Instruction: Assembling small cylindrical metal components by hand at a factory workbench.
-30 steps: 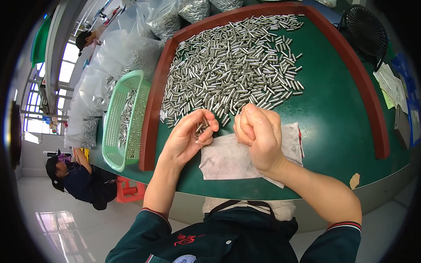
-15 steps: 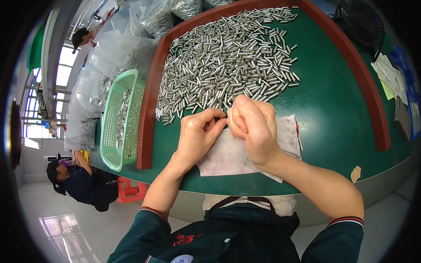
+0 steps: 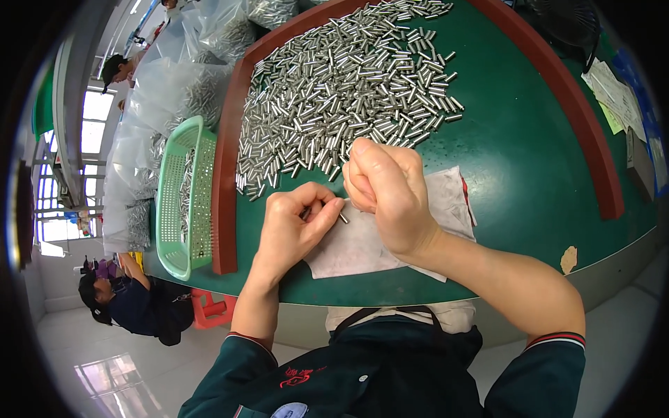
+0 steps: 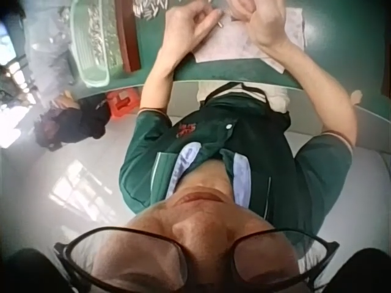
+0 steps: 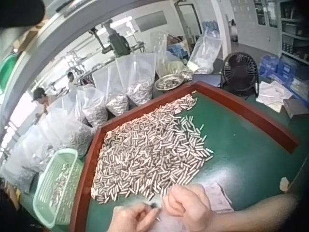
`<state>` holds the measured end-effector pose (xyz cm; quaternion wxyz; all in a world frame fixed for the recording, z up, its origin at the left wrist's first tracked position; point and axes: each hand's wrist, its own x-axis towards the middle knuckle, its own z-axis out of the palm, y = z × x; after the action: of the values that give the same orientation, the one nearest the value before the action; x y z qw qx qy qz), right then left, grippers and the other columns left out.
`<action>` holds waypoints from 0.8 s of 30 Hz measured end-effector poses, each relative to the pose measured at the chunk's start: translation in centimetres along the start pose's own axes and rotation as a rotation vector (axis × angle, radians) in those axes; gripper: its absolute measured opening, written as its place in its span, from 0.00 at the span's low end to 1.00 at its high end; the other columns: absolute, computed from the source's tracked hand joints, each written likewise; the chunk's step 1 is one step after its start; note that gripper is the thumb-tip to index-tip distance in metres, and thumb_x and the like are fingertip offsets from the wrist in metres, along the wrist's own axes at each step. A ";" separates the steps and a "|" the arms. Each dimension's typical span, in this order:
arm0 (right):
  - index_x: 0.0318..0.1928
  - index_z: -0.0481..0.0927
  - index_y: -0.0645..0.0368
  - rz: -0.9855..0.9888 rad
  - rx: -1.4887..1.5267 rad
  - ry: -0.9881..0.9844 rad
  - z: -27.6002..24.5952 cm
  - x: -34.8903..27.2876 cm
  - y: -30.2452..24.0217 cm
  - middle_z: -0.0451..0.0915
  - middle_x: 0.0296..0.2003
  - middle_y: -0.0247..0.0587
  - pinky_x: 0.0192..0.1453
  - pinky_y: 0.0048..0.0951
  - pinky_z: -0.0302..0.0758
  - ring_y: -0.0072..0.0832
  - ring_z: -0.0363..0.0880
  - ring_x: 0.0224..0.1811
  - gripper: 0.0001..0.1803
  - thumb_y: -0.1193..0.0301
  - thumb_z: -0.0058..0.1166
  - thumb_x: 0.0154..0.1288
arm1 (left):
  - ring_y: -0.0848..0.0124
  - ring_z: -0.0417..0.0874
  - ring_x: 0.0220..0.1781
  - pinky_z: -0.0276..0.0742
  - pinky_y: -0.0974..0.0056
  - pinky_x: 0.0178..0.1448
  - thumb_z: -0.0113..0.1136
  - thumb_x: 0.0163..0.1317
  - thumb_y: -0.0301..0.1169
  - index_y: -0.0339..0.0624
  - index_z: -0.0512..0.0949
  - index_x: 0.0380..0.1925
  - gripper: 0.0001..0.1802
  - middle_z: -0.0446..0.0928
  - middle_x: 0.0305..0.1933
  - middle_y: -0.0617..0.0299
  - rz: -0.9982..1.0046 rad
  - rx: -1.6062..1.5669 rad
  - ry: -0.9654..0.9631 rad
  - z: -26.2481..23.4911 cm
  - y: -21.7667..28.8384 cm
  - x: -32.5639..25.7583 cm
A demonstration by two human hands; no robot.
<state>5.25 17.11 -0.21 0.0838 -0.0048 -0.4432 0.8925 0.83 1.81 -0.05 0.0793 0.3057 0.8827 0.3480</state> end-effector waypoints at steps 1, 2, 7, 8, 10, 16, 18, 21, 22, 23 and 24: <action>0.12 0.52 0.52 0.007 0.000 0.004 -0.1 0.0 0.1 0.51 0.07 0.28 0.17 0.22 0.45 0.17 0.43 0.11 0.22 0.64 0.31 0.65 | 0.70 0.63 0.09 0.60 0.66 0.16 0.60 0.47 0.26 0.39 0.76 0.22 0.04 0.61 0.07 0.61 -0.014 -0.008 -0.075 -0.6 0.3 0.0; 0.12 0.52 0.52 0.009 0.000 0.014 -0.2 0.0 0.1 0.51 0.07 0.28 0.17 0.22 0.45 0.17 0.43 0.11 0.22 0.64 0.31 0.65 | 0.70 0.63 0.09 0.61 0.66 0.17 0.60 0.46 0.25 0.39 0.77 0.24 0.04 0.62 0.08 0.61 -0.028 -0.016 -0.150 -1.1 0.4 0.0; 0.12 0.53 0.53 -0.047 0.029 -0.051 -0.1 -0.5 0.2 0.51 0.07 0.28 0.17 0.22 0.45 0.17 0.43 0.11 0.23 0.63 0.30 0.66 | 0.81 0.58 0.12 0.56 0.72 0.17 0.60 0.45 0.21 0.37 0.78 0.27 0.06 0.58 0.09 0.68 0.102 -0.027 -0.160 -0.8 -0.2 -0.3; 0.12 0.53 0.53 -0.045 0.028 -0.051 -0.2 -0.5 0.1 0.51 0.07 0.28 0.17 0.22 0.45 0.17 0.43 0.11 0.23 0.63 0.30 0.66 | 0.80 0.58 0.12 0.56 0.72 0.17 0.60 0.45 0.21 0.36 0.78 0.26 0.06 0.59 0.09 0.68 0.079 -0.051 -0.161 -0.7 0.0 -0.3; 0.12 0.53 0.53 -0.052 0.087 -0.051 -0.1 -0.6 -0.2 0.51 0.07 0.28 0.16 0.22 0.45 0.17 0.43 0.11 0.23 0.63 0.29 0.67 | 0.80 0.58 0.12 0.56 0.72 0.17 0.60 0.45 0.21 0.36 0.78 0.25 0.05 0.59 0.10 0.68 0.054 -0.075 -0.164 -0.5 0.1 -0.5; 0.12 0.53 0.52 0.015 0.124 -0.049 -0.5 -0.5 0.1 0.52 0.07 0.27 0.16 0.22 0.44 0.17 0.42 0.10 0.23 0.63 0.28 0.67 | 0.80 0.59 0.13 0.56 0.72 0.17 0.61 0.45 0.20 0.34 0.78 0.24 0.04 0.61 0.10 0.66 0.081 -0.073 -0.109 -0.2 0.3 -0.5; 0.12 0.53 0.52 0.016 0.122 -0.048 -0.5 -0.5 0.1 0.51 0.07 0.27 0.16 0.22 0.44 0.17 0.42 0.10 0.23 0.63 0.28 0.67 | 0.80 0.59 0.13 0.56 0.73 0.17 0.60 0.45 0.20 0.33 0.78 0.25 0.05 0.62 0.10 0.66 0.057 -0.088 -0.124 -0.2 0.4 -0.4; 0.12 0.53 0.52 0.016 0.121 -0.049 -0.5 -0.5 0.1 0.51 0.07 0.27 0.16 0.22 0.44 0.16 0.42 0.10 0.23 0.62 0.27 0.67 | 0.81 0.59 0.13 0.56 0.73 0.17 0.60 0.45 0.20 0.33 0.78 0.25 0.05 0.62 0.10 0.66 0.042 -0.094 -0.123 -0.2 0.5 -0.4; 0.12 0.53 0.52 0.013 0.119 -0.045 -0.4 -0.5 0.1 0.51 0.07 0.27 0.16 0.22 0.44 0.16 0.42 0.10 0.23 0.62 0.27 0.67 | 0.81 0.59 0.13 0.56 0.73 0.17 0.60 0.45 0.20 0.33 0.78 0.25 0.05 0.62 0.10 0.66 0.042 -0.094 -0.124 -0.2 0.4 -0.5; 0.12 0.53 0.52 0.014 0.119 -0.045 -0.5 -0.5 0.1 0.51 0.07 0.27 0.16 0.22 0.44 0.16 0.42 0.10 0.23 0.62 0.27 0.67 | 0.81 0.59 0.13 0.56 0.73 0.17 0.60 0.45 0.20 0.33 0.78 0.25 0.05 0.63 0.10 0.66 0.038 -0.097 -0.123 -0.2 0.4 -0.5; 0.12 0.53 0.52 0.010 0.121 -0.055 -0.5 -0.5 0.2 0.51 0.07 0.27 0.16 0.22 0.44 0.16 0.42 0.10 0.23 0.62 0.27 0.67 | 0.81 0.59 0.13 0.56 0.73 0.18 0.60 0.45 0.20 0.33 0.78 0.25 0.05 0.63 0.10 0.66 0.034 -0.100 -0.122 -0.2 0.3 -0.6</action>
<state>5.73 17.30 -0.73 0.0671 0.0226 -0.3907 0.9178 1.35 1.54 0.29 0.1420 0.3369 0.8525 0.3736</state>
